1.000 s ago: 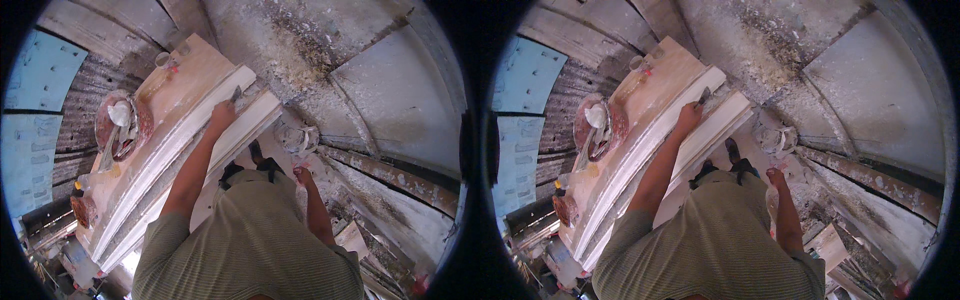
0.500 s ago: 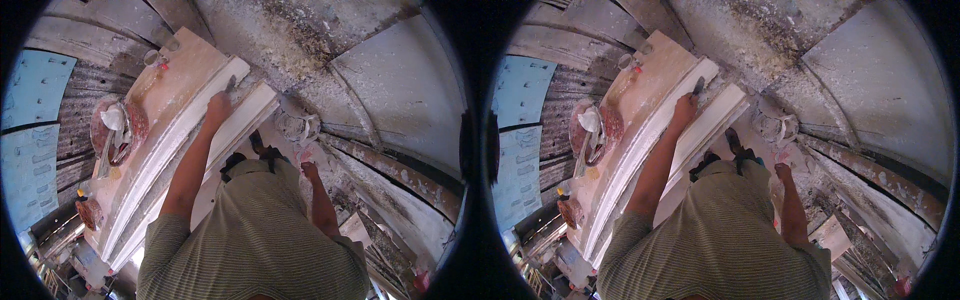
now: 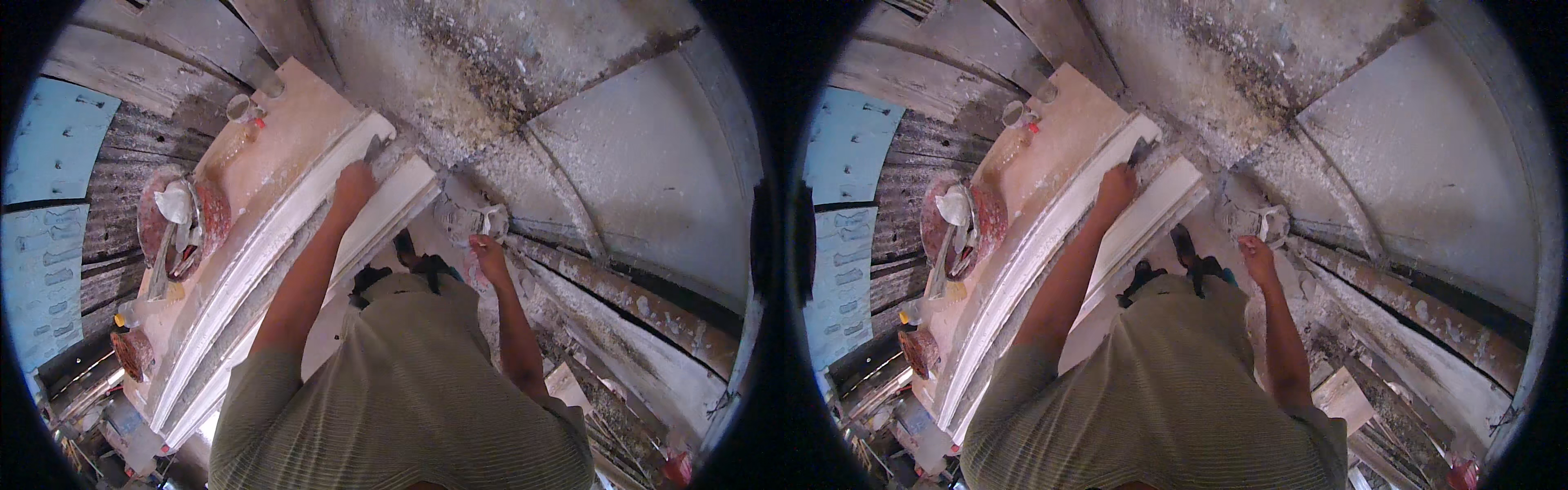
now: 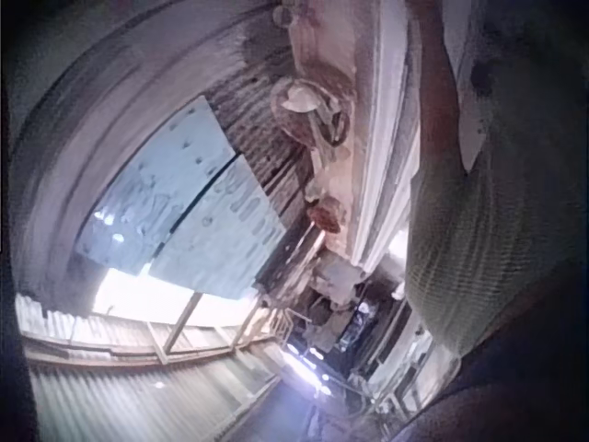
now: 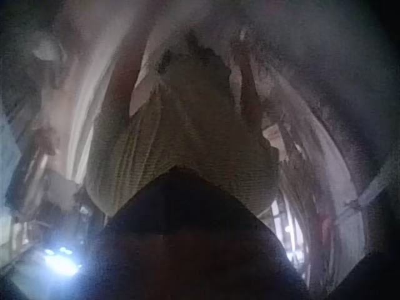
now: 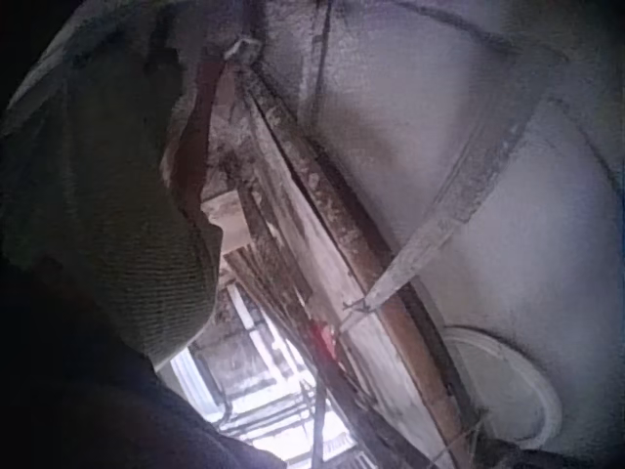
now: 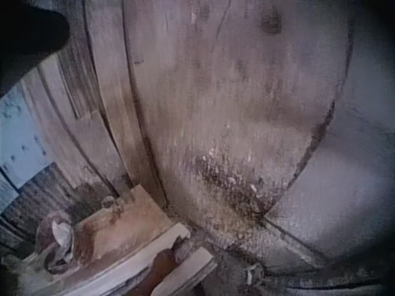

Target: The person sands long white wooden strips on a workbench using a sanding block, repeatedly moving the block along the length of the wood. The person then picks up a strip and places it against a wall with other similar pieces.

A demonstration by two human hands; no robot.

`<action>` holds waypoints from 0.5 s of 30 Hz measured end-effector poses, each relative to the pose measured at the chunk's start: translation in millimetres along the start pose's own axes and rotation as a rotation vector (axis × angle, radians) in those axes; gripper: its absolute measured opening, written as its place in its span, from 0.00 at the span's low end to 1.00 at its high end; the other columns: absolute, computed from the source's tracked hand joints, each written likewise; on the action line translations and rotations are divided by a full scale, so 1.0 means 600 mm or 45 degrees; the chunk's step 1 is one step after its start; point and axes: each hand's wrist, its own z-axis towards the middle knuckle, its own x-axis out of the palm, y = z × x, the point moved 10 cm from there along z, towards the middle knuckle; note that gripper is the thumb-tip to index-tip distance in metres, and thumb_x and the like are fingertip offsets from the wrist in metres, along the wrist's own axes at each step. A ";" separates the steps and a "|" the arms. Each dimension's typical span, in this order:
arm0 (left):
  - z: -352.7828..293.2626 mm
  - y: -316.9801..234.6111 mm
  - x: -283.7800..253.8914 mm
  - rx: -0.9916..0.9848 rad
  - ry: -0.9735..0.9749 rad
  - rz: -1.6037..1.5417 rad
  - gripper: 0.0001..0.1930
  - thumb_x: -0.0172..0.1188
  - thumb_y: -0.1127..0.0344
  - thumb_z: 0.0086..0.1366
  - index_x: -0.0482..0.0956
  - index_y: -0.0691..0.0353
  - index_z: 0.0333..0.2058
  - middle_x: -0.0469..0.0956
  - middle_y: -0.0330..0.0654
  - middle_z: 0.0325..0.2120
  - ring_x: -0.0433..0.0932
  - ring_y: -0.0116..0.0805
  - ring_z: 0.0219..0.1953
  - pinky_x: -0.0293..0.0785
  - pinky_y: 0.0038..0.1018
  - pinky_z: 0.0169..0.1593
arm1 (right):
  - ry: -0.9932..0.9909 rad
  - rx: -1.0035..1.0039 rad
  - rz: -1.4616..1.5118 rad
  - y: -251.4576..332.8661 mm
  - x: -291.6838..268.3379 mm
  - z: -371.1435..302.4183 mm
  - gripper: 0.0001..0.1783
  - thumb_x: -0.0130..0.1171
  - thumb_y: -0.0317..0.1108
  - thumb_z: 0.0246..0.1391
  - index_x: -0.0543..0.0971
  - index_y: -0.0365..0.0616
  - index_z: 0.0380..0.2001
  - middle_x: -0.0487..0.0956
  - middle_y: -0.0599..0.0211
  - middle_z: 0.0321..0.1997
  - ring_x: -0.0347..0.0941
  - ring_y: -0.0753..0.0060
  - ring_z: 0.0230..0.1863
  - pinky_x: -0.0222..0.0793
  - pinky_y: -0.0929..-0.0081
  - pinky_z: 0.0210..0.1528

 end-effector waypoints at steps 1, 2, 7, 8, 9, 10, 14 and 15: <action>-0.004 0.016 -0.001 -0.096 -0.002 -0.004 0.12 0.54 0.66 0.62 0.81 0.71 0.33 0.81 0.63 0.35 0.80 0.64 0.41 0.76 0.52 0.48 | -0.007 -0.066 0.087 0.039 0.013 0.006 0.16 0.60 0.43 0.65 0.82 0.43 0.46 0.83 0.64 0.42 0.79 0.73 0.43 0.73 0.72 0.46; 0.007 -0.009 0.004 0.059 0.004 -0.020 0.12 0.54 0.66 0.62 0.81 0.70 0.33 0.81 0.63 0.35 0.81 0.64 0.41 0.76 0.52 0.48 | 0.043 -0.178 0.137 0.085 0.024 0.007 0.18 0.60 0.44 0.65 0.81 0.43 0.48 0.83 0.64 0.42 0.79 0.73 0.43 0.73 0.72 0.46; 0.080 -0.129 0.071 0.129 0.151 -0.026 0.11 0.55 0.66 0.62 0.81 0.67 0.35 0.81 0.61 0.36 0.80 0.62 0.41 0.76 0.52 0.48 | 0.129 -0.085 0.907 0.281 0.102 0.064 0.27 0.60 0.47 0.65 0.71 0.45 0.61 0.81 0.63 0.42 0.77 0.70 0.38 0.74 0.72 0.43; 0.064 -0.152 0.088 0.190 0.253 -0.035 0.12 0.55 0.65 0.63 0.82 0.67 0.37 0.80 0.61 0.39 0.80 0.61 0.44 0.75 0.52 0.50 | 0.129 0.032 1.099 0.308 0.112 0.093 0.28 0.60 0.47 0.64 0.69 0.45 0.62 0.80 0.62 0.43 0.77 0.69 0.39 0.74 0.70 0.45; 0.039 -0.167 0.069 0.270 0.149 -0.158 0.14 0.55 0.62 0.65 0.81 0.64 0.42 0.77 0.59 0.45 0.76 0.60 0.50 0.72 0.49 0.54 | 0.179 0.089 1.317 0.341 0.131 0.123 0.30 0.59 0.46 0.64 0.66 0.45 0.63 0.80 0.61 0.44 0.77 0.68 0.41 0.75 0.68 0.46; 0.005 -0.182 0.051 0.367 0.051 -0.276 0.16 0.55 0.60 0.67 0.81 0.62 0.48 0.74 0.58 0.51 0.72 0.59 0.55 0.69 0.45 0.58 | 0.184 0.206 1.538 0.357 0.149 0.146 0.31 0.59 0.46 0.64 0.64 0.45 0.65 0.79 0.61 0.46 0.77 0.67 0.43 0.75 0.66 0.47; -0.178 -0.055 -0.053 0.297 -0.374 -0.624 0.24 0.61 0.71 0.65 0.73 0.56 0.60 0.68 0.53 0.58 0.65 0.53 0.63 0.59 0.42 0.68 | 0.463 -0.337 0.288 0.464 0.186 0.198 0.27 0.61 0.39 0.61 0.69 0.42 0.61 0.77 0.57 0.49 0.76 0.63 0.50 0.73 0.63 0.52; -0.237 0.002 -0.074 0.200 -0.488 -0.571 0.23 0.61 0.76 0.64 0.75 0.56 0.58 0.69 0.52 0.57 0.65 0.52 0.64 0.58 0.41 0.69 | 0.536 -0.705 -0.063 0.504 0.203 0.181 0.26 0.62 0.37 0.60 0.71 0.42 0.60 0.78 0.57 0.49 0.76 0.62 0.50 0.73 0.64 0.52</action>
